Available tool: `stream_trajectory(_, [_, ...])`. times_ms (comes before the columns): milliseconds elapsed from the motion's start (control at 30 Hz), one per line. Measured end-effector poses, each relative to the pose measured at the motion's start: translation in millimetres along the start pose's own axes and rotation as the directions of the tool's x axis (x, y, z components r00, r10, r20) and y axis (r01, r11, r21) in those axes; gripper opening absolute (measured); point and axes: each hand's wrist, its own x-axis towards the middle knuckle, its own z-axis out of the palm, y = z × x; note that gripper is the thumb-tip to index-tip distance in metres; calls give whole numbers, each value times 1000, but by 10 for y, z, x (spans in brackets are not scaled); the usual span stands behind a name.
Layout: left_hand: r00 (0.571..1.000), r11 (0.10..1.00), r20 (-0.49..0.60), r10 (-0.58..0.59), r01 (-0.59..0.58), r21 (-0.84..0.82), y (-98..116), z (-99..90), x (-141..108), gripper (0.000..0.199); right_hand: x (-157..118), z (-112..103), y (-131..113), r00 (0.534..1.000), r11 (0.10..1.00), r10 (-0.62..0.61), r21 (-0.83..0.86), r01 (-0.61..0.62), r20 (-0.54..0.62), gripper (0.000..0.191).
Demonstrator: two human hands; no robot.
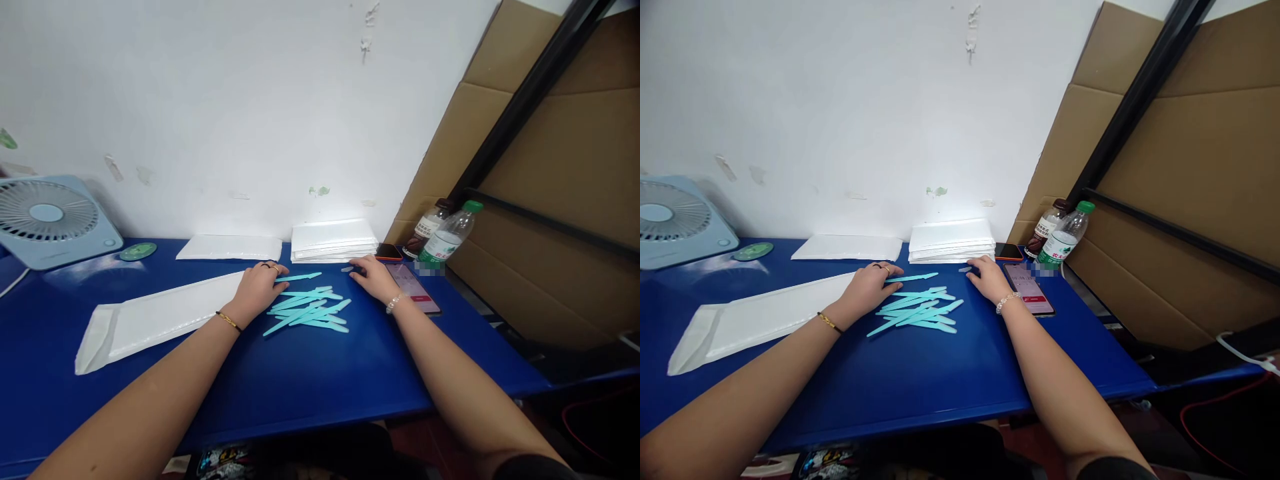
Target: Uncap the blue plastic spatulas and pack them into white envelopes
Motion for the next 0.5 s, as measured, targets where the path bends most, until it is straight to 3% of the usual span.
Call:
stream_trajectory(133, [997, 999, 51, 50, -50, 0, -23, 0, 20, 20, 27, 76, -45, 997, 999, -46, -17, 47, 63, 9])
stream_trajectory(367, [993, 993, 34, 109, -110, 31, -7, -4, 25, 27, -12, 46, -175, 978, 977, 83, 176, -118, 193, 7])
stream_trajectory(500, [992, 993, 34, 120, -120, 15, -12, 23, 36, 27, -17, 93, -226, 989, 972, -5, 235, -31, 151, 8])
